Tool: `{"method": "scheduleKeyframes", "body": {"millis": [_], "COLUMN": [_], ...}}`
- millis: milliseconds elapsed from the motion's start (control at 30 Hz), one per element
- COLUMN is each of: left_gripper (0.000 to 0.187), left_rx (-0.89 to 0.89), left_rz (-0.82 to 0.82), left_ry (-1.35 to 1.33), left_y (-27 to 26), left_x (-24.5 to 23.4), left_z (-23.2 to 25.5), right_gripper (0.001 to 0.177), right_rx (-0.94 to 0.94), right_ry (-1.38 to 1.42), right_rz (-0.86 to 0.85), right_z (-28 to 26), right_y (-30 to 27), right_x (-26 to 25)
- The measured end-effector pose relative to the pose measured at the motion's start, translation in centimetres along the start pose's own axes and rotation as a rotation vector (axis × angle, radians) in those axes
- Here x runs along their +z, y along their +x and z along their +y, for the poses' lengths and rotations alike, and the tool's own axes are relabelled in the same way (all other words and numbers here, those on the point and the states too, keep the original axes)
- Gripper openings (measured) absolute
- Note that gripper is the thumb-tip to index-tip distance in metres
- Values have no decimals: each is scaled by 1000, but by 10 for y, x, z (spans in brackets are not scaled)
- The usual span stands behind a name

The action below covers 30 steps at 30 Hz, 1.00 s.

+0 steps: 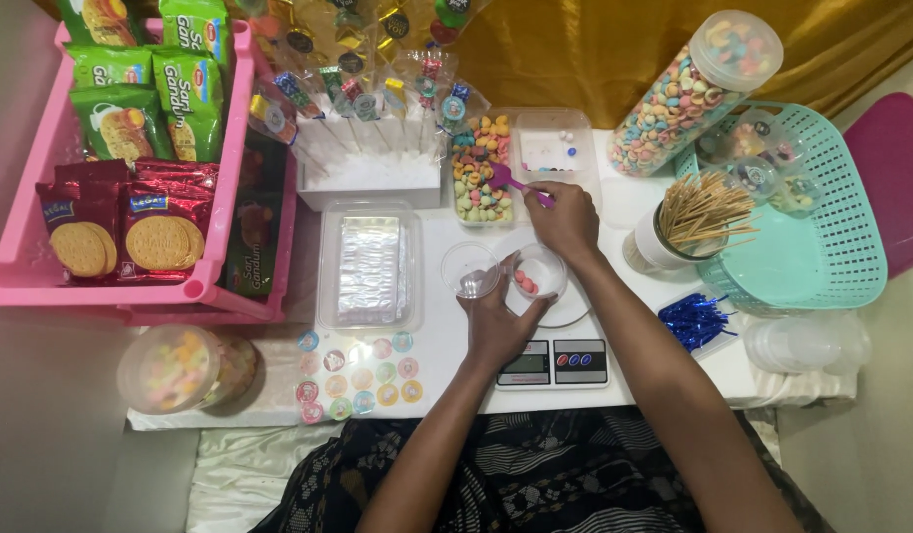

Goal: Weighing and portioning small multi-colored candies into a container using a spoon and a digital scale.

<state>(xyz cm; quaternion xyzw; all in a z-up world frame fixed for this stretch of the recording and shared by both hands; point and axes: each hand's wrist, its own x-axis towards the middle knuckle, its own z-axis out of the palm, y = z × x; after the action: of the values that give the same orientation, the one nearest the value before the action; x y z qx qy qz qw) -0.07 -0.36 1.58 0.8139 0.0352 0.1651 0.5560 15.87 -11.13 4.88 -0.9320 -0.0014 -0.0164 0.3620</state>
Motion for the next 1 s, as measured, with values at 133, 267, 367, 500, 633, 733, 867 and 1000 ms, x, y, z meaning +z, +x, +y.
{"method": "scheduleKeyframes", "body": {"millis": [133, 267, 367, 500, 633, 733, 867, 1000], "left_gripper": [74, 74, 76, 75, 78, 77, 76, 76], "left_rx": [7, 0, 5, 8, 21, 41, 33, 26], "left_rz": [4, -3, 8, 11, 18, 33, 35, 17], "left_ry": [8, 15, 19, 3, 23, 8, 18, 0], "left_y": [0, 1, -2, 0, 0, -1, 0, 0], "left_x": [0, 0, 1, 0, 0, 3, 1, 1], "left_z": [0, -1, -2, 0, 1, -6, -2, 0], "right_gripper": [19, 18, 14, 14, 15, 14, 14, 11], "right_rx": [0, -39, 9, -37, -82, -77, -70, -44], "right_ry": [102, 149, 283, 363, 417, 450, 443, 468], "right_rz": [32, 74, 79, 86, 85, 33, 45, 50], "right_z": [3, 19, 20, 12, 26, 13, 13, 31], "right_y": [-4, 4, -3, -19, -36, -67, -107, -135], "right_x": [3, 12, 5, -12, -27, -61, -93, -106]}}
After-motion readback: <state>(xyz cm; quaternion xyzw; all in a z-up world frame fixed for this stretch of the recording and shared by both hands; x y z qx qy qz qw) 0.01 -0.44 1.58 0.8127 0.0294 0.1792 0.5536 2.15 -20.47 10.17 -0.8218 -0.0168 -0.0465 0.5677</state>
